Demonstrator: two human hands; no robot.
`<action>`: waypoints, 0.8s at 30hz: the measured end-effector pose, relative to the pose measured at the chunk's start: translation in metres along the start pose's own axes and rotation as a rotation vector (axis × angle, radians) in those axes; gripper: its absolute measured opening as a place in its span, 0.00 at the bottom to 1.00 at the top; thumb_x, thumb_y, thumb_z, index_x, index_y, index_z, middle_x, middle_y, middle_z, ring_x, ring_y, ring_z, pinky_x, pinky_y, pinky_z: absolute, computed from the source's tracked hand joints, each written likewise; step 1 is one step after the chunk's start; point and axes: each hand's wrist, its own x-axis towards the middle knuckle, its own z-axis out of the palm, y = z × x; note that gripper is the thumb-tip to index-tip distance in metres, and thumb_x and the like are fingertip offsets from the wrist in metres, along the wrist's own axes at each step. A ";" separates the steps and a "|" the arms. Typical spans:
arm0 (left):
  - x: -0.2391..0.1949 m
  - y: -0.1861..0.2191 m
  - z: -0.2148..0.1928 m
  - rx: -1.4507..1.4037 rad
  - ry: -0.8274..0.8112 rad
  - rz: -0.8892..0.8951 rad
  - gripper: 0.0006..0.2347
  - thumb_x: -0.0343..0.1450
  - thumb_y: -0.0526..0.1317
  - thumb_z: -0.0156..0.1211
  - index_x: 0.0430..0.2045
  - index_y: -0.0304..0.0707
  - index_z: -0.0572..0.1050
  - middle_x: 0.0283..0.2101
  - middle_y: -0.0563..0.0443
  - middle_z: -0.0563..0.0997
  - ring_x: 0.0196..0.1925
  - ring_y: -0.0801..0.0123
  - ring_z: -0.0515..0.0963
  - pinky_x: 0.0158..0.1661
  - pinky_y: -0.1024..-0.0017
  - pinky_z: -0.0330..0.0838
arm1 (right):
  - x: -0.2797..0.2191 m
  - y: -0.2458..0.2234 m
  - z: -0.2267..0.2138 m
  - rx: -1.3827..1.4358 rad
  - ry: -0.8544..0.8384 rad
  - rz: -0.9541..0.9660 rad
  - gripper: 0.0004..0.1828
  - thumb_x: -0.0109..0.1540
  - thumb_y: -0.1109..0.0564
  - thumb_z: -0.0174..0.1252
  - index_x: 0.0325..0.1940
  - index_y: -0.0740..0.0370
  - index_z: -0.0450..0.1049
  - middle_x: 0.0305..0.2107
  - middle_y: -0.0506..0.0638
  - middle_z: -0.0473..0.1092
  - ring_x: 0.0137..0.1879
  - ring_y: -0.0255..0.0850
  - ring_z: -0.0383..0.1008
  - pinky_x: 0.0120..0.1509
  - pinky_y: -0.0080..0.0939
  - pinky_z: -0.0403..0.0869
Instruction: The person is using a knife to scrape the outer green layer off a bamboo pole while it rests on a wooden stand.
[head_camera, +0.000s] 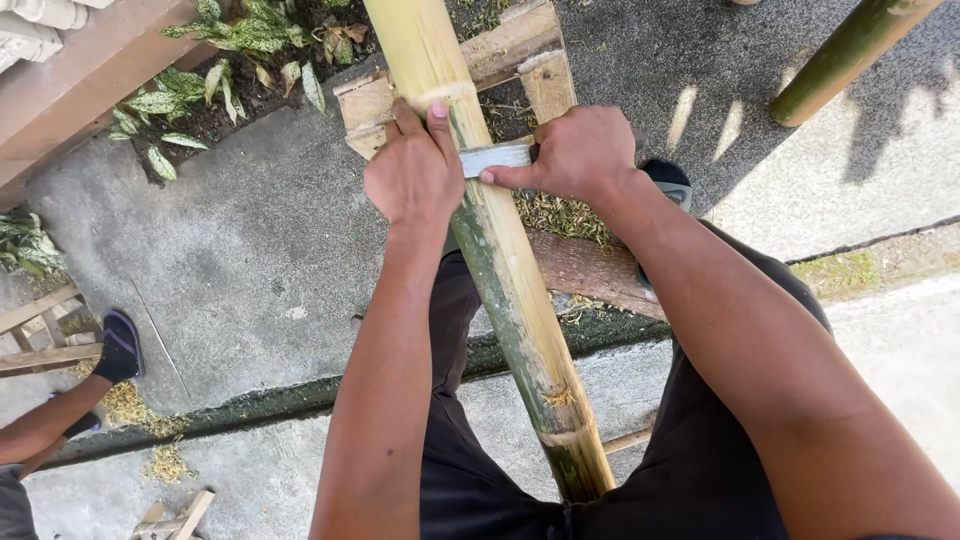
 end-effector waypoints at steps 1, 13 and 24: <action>0.005 0.000 -0.003 -0.001 -0.002 0.002 0.29 0.79 0.55 0.33 0.57 0.22 0.70 0.40 0.32 0.84 0.26 0.54 0.85 0.23 0.62 0.76 | 0.003 0.001 0.002 0.000 -0.002 0.002 0.51 0.49 0.05 0.47 0.19 0.54 0.81 0.13 0.51 0.72 0.25 0.47 0.77 0.31 0.47 0.74; 0.035 -0.006 -0.007 0.099 -0.130 0.050 0.30 0.81 0.56 0.27 0.60 0.26 0.70 0.11 0.59 0.73 0.09 0.68 0.70 0.13 0.64 0.59 | 0.020 -0.005 0.009 0.008 0.046 0.023 0.52 0.50 0.04 0.45 0.20 0.54 0.81 0.12 0.49 0.71 0.24 0.44 0.77 0.30 0.46 0.74; 0.048 -0.004 -0.013 0.163 -0.131 0.094 0.32 0.79 0.57 0.27 0.60 0.23 0.67 0.09 0.55 0.72 0.10 0.66 0.74 0.14 0.65 0.66 | 0.027 -0.007 0.011 0.033 0.065 0.080 0.52 0.51 0.04 0.46 0.19 0.54 0.79 0.10 0.47 0.67 0.22 0.43 0.75 0.27 0.45 0.72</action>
